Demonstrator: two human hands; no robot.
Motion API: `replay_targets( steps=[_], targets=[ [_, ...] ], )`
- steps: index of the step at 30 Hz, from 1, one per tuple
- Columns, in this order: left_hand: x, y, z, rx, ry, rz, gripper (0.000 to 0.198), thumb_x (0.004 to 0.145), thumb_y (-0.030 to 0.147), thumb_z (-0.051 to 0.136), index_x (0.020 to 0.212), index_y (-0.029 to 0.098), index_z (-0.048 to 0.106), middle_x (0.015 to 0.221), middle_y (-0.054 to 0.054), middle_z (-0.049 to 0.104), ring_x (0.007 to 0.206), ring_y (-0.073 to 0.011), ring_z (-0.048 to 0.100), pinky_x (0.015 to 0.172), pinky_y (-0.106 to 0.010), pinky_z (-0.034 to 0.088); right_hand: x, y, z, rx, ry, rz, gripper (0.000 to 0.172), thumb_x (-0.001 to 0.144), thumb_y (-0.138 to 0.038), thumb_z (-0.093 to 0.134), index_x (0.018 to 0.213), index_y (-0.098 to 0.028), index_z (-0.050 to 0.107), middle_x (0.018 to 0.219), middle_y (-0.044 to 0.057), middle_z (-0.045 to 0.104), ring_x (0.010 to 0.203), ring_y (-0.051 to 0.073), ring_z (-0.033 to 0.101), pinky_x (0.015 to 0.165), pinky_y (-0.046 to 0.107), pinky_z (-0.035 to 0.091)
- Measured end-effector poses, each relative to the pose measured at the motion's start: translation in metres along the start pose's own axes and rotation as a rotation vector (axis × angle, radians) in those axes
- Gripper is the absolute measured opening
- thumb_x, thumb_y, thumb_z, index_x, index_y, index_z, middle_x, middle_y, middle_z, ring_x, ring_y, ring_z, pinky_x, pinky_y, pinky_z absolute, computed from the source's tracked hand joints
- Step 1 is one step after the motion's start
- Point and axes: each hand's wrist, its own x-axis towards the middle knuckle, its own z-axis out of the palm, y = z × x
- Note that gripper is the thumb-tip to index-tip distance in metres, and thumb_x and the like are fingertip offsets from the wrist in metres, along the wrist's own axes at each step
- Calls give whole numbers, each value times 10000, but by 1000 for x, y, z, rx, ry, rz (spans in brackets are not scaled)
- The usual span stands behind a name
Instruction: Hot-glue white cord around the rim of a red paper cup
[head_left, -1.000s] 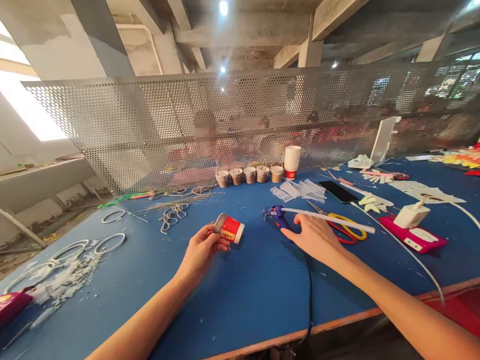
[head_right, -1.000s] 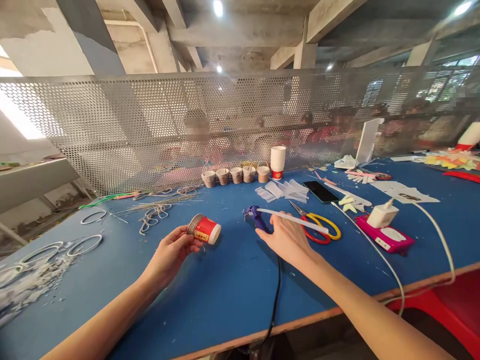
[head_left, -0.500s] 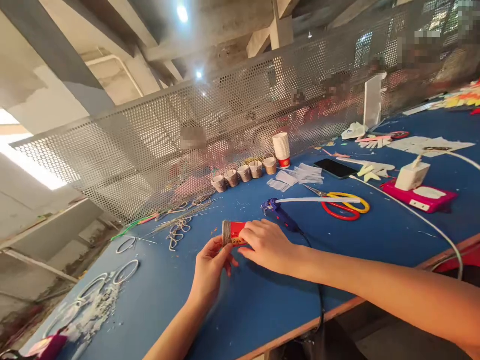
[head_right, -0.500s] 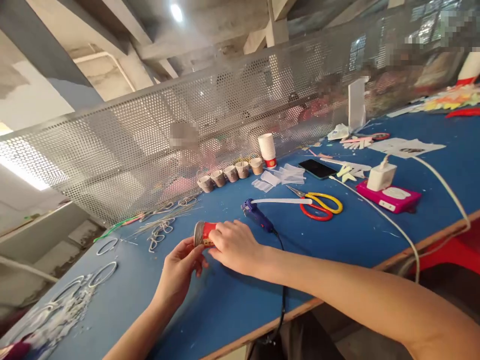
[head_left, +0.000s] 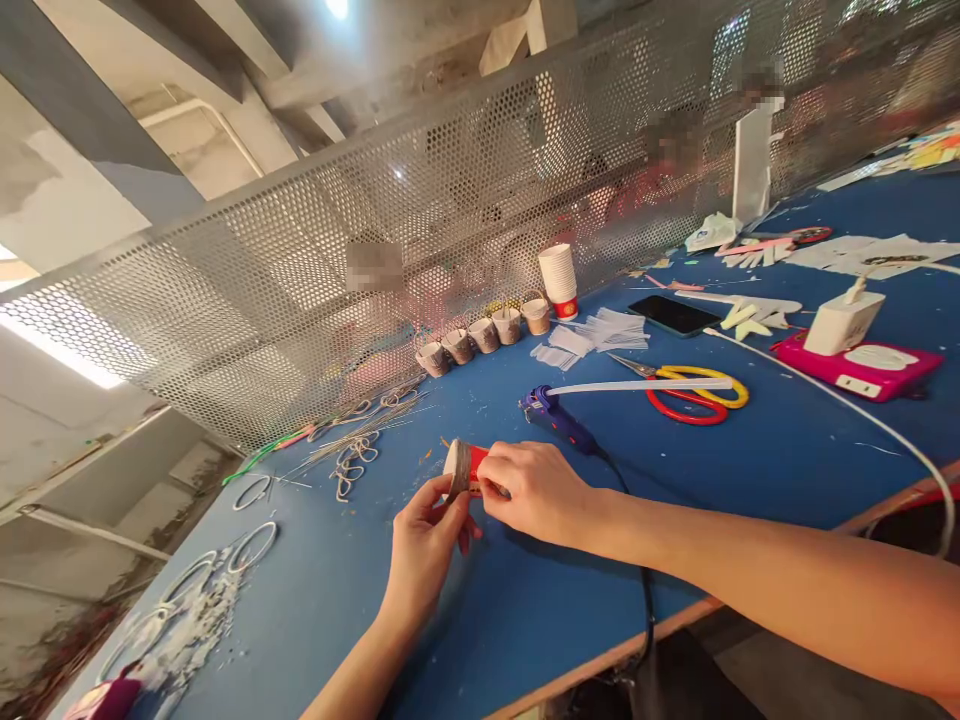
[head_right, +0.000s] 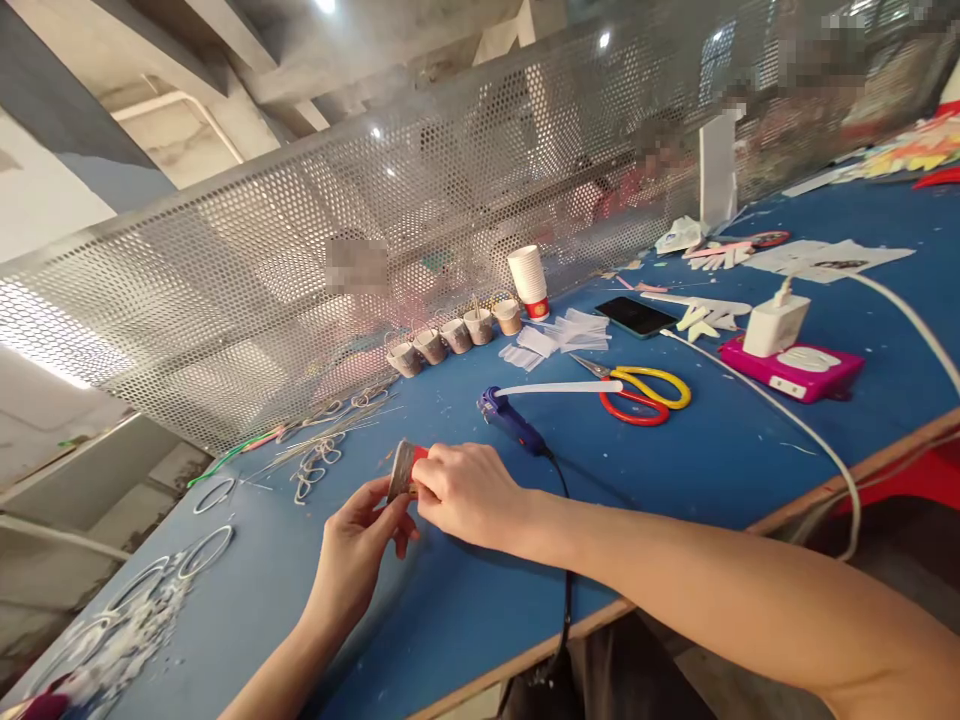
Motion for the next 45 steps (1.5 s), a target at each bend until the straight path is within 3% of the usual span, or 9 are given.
replay_targets(
  steps=[8, 17, 29, 45],
  targets=[
    [-1, -1, 1, 47, -9, 26, 221, 757, 293, 598, 913, 145, 652, 476, 52, 583, 440, -110, 501, 481, -220, 418, 0, 7, 7, 81, 182, -72, 146, 785, -88, 582, 675, -183, 564, 632, -11, 585, 575, 119, 516, 539, 236, 329],
    [-1, -1, 0, 29, -19, 44, 235, 752, 317, 624, 900, 136, 646, 488, 49, 583, 454, -107, 503, 473, -212, 416, 2, 7, 5, 122, 250, -113, 147, 749, -63, 608, 667, -179, 567, 632, -17, 603, 562, 118, 522, 574, 234, 377],
    [-2, -3, -1, 5, 1, 70, 169, 753, 321, 611, 796, 158, 616, 472, 56, 555, 449, -103, 493, 455, -202, 404, -2, 8, 1, 51, 222, -124, 130, 829, -119, 595, 708, -164, 609, 649, 4, 620, 577, 134, 548, 580, 250, 389],
    [0, -4, -1, 53, 2, 73, 155, 751, 316, 590, 766, 162, 586, 482, 58, 527, 463, -107, 476, 466, -217, 384, -2, 8, -1, 52, 193, -139, 107, 824, -124, 615, 725, -164, 603, 668, 0, 626, 587, 130, 547, 587, 246, 384]
  ],
)
